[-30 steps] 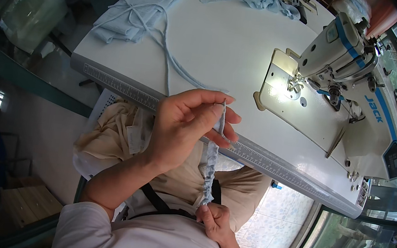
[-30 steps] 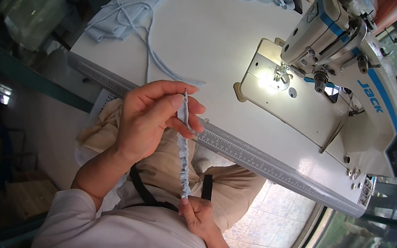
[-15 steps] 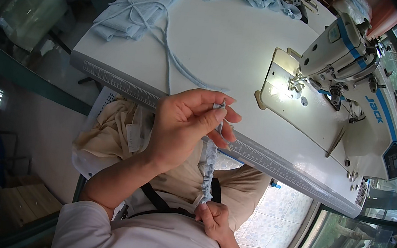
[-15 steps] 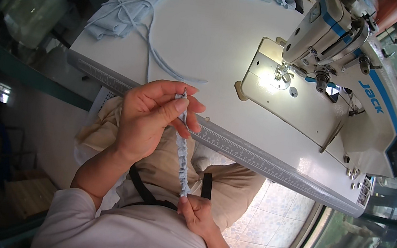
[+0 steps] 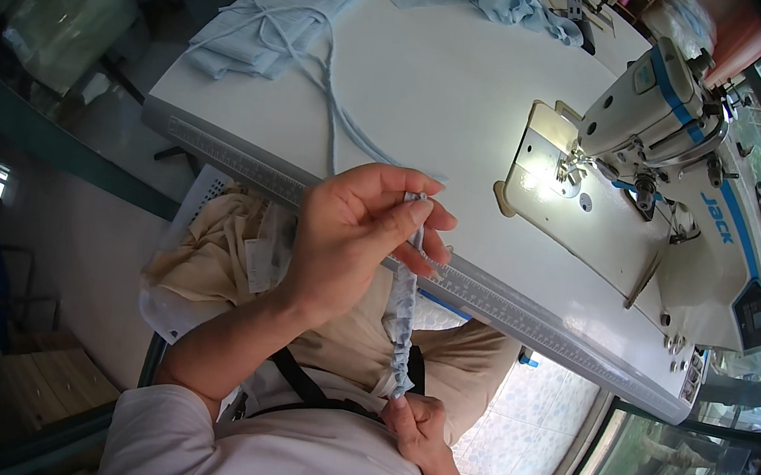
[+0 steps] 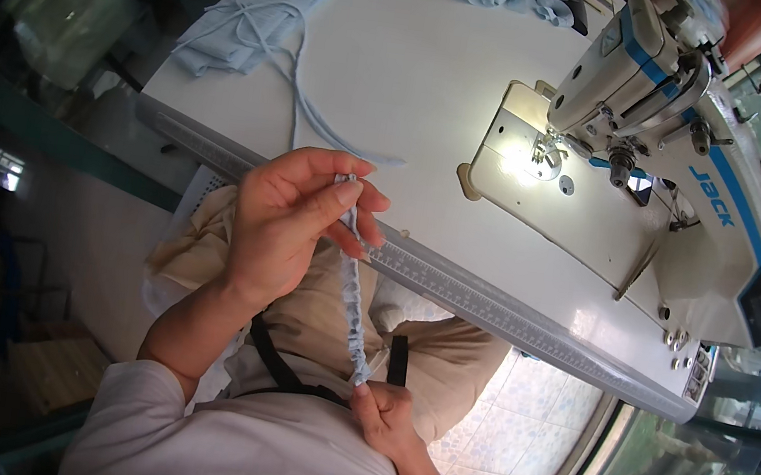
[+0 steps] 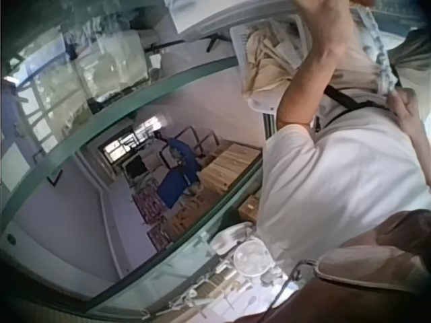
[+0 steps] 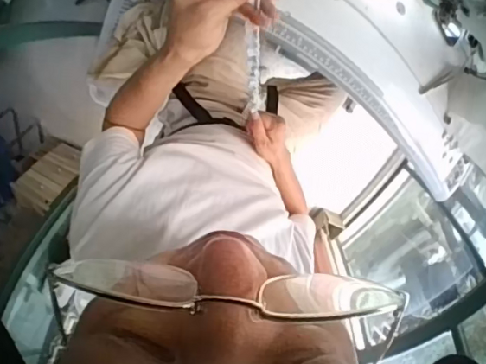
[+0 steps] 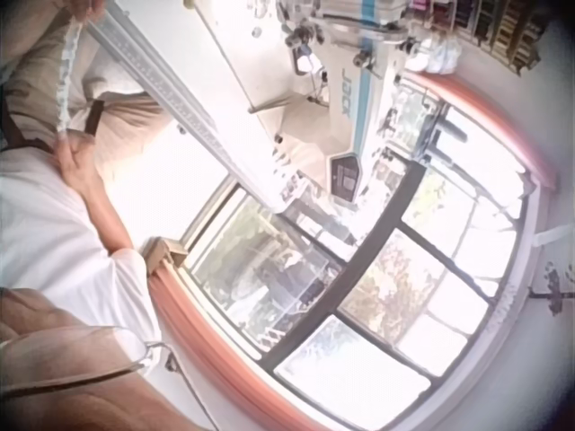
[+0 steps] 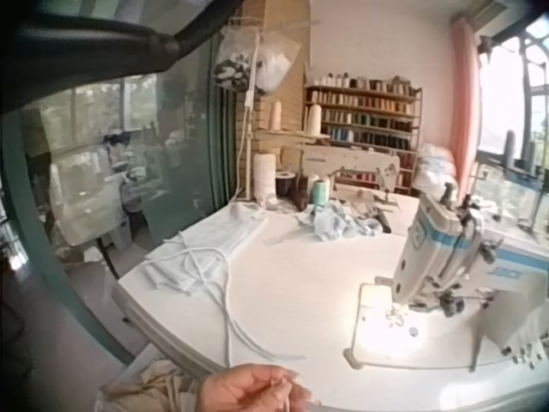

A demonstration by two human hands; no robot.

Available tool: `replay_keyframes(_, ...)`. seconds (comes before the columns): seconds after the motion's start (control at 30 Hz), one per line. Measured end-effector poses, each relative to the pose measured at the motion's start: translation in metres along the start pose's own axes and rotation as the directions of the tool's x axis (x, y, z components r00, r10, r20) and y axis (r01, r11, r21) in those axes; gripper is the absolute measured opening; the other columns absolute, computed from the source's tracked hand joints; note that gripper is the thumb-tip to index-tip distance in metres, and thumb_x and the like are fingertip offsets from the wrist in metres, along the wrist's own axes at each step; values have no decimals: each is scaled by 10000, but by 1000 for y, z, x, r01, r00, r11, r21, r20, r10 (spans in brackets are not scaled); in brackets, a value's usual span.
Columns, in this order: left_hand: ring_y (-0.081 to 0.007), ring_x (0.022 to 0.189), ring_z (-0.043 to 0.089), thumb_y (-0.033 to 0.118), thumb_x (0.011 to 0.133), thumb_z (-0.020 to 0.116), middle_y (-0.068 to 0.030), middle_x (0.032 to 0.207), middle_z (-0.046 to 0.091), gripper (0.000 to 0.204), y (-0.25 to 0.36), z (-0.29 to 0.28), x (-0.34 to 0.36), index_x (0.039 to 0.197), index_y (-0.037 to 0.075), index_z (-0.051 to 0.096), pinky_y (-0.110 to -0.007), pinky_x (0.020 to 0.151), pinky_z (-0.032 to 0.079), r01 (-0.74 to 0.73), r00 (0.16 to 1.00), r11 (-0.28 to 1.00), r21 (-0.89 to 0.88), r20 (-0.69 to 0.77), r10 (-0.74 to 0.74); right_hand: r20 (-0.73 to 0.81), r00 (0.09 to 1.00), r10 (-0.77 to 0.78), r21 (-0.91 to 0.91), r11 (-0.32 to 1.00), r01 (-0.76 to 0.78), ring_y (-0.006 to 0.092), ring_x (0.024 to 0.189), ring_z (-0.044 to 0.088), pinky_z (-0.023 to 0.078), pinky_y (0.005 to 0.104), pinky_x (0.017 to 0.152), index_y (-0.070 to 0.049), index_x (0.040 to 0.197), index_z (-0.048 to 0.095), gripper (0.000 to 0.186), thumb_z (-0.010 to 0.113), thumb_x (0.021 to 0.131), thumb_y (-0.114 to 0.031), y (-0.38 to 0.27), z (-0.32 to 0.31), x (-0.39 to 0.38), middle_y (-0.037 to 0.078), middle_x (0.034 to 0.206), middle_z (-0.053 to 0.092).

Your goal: The person threads a white elastic band through the eye of a light blue fabric strap using a metal bodkin. They repeatedly pull the elastic through the strap and trim the excess with scissors.

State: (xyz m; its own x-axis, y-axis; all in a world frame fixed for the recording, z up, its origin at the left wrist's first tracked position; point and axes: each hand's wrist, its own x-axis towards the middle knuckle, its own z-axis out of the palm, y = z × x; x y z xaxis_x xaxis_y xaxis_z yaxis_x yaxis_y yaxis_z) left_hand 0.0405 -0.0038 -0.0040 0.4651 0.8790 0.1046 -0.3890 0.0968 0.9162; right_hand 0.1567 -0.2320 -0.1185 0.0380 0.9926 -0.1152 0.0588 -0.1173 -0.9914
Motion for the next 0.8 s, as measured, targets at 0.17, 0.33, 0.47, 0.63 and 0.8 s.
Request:
replay_keyframes(0.17,-230,742,732,5,952,615,-164,944,721,171,6,1,1,1120,-28,623,-280,578,600,27,1000,998,58,1,-27,-27,997,73,5,997,-73,179,489,496,387,327,488,-7,616,510,438,530,1029,-151,0,-4,-8,76,573,549)
replay_keyframes(0.33,-231,713,730,16,944,639,-157,891,723,139,16,-11,9,1074,-29,623,-270,549,589,20,1000,985,169,-2,-20,6,998,69,-50,996,-69,197,482,480,385,335,490,5,616,505,447,547,1026,-169,-7,-13,-16,93,564,528)
replay_keyframes(0.47,-206,751,730,56,947,651,-154,906,726,181,33,-34,29,1106,-27,629,-257,531,577,-62,988,970,235,-126,94,29,987,159,-72,985,-156,191,482,464,387,338,493,8,619,511,455,543,1031,-185,-3,-27,-34,87,564,528)
replay_keyframes(0.63,-115,746,644,66,922,695,-115,970,676,291,35,-37,23,1187,-31,626,-225,499,540,52,966,951,306,225,-125,-9,995,101,21,995,-101,156,481,440,370,323,484,-3,603,507,485,529,1042,-208,-6,-29,-35,59,547,513)
replay_keyframes(0.8,-77,418,501,64,898,731,-46,606,604,147,31,-30,21,856,-63,670,-210,392,422,297,887,874,385,227,-402,2,995,104,33,994,-104,139,476,430,357,308,478,-14,593,500,496,524,1045,-217,-6,-29,-33,49,534,492)
